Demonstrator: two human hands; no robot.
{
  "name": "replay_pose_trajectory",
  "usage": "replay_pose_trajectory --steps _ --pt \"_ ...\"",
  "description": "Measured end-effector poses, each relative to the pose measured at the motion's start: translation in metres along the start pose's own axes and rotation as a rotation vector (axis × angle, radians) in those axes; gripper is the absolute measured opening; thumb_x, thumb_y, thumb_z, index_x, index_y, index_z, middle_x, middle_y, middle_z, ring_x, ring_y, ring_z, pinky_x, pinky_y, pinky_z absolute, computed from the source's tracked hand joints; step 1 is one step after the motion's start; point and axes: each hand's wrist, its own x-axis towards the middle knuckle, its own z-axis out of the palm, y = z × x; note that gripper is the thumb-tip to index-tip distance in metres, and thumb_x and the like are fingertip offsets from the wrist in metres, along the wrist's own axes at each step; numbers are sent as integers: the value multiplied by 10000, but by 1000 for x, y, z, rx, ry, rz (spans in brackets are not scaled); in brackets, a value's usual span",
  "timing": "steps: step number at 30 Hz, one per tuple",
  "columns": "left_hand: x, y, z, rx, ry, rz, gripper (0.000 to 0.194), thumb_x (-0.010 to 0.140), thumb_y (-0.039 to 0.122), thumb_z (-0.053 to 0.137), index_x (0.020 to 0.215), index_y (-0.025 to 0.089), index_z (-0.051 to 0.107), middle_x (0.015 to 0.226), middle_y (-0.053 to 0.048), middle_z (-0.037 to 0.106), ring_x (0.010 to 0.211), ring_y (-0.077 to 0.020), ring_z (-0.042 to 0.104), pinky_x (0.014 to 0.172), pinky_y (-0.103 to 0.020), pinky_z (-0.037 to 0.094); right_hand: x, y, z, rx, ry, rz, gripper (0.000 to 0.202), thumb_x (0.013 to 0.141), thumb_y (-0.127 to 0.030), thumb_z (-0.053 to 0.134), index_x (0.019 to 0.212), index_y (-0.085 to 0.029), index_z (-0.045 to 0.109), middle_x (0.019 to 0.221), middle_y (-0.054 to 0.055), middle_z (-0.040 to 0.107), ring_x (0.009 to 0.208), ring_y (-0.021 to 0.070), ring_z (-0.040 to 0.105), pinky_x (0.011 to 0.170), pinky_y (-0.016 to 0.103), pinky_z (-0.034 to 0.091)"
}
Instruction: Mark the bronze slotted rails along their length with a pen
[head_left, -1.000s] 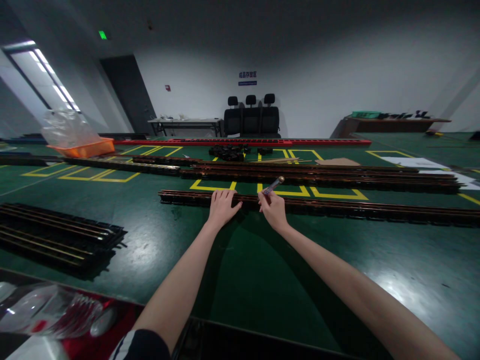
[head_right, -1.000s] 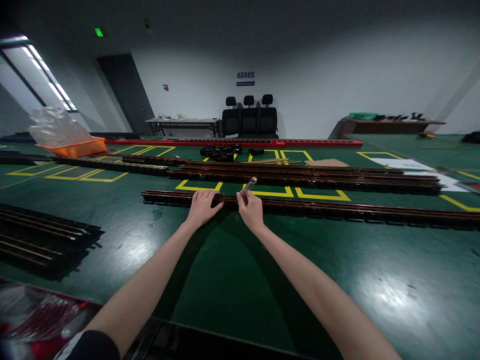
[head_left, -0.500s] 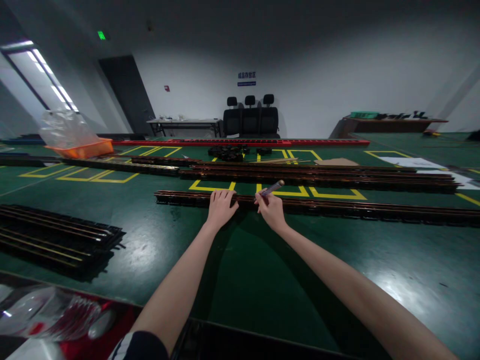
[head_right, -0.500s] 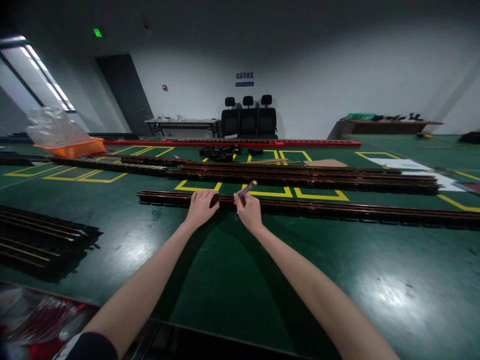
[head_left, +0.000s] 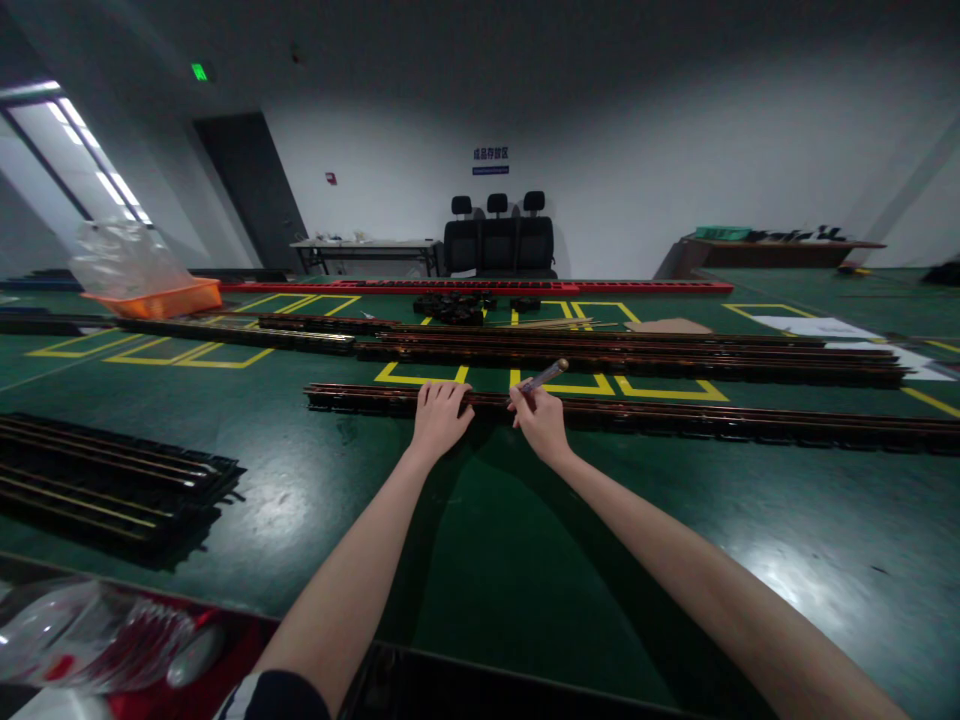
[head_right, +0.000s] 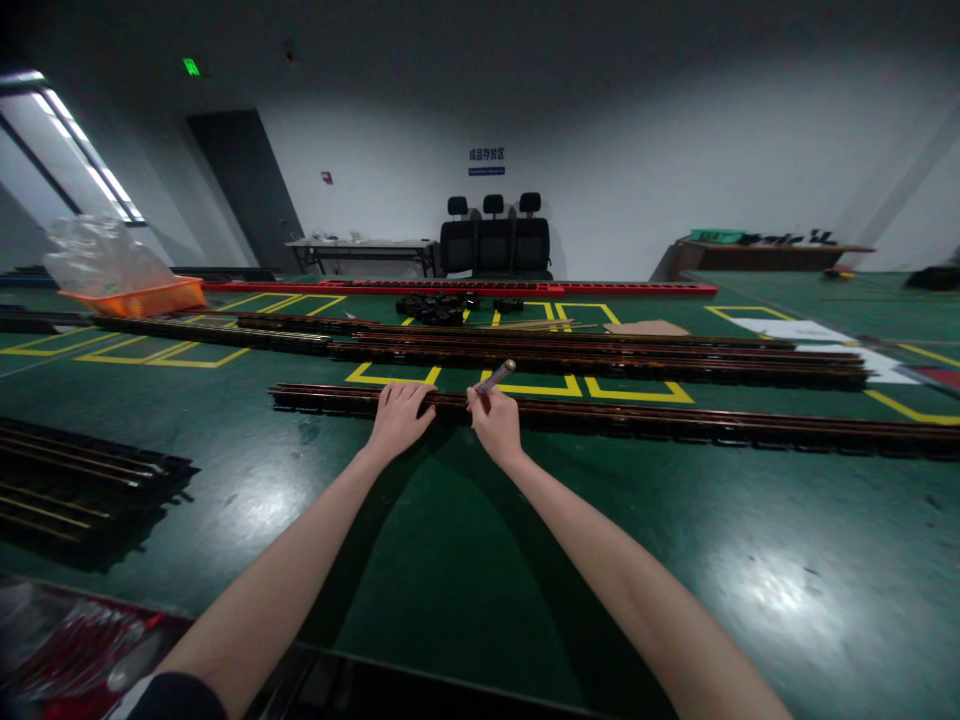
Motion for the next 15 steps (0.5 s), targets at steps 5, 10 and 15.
replay_pose_trajectory --steps 5,10,15 --pt "0 -1 1 -8 6 -8 315 883 268 428 1147 220 592 1162 -74 638 1135 -247 519 1078 -453 296 0 0 0 -1 -10 -3 413 876 -549 448 754 -172 565 639 58 643 452 149 569 454 279 479" --pt "-1 0 -1 -2 1 -4 332 879 236 407 1154 218 592 1158 -75 639 1129 -247 521 1078 -448 294 0 1 0 3 -18 -13 406 881 -539 451 753 -171 568 645 58 648 450 147 567 457 278 476" --pt "-1 2 -2 14 2 -1 365 855 181 407 1169 215 589 1167 -72 638 1131 -247 520 1075 -438 297 0 2 1 14 -1 -9 370 879 -503 475 760 -165 567 621 47 639 424 143 557 460 277 467"
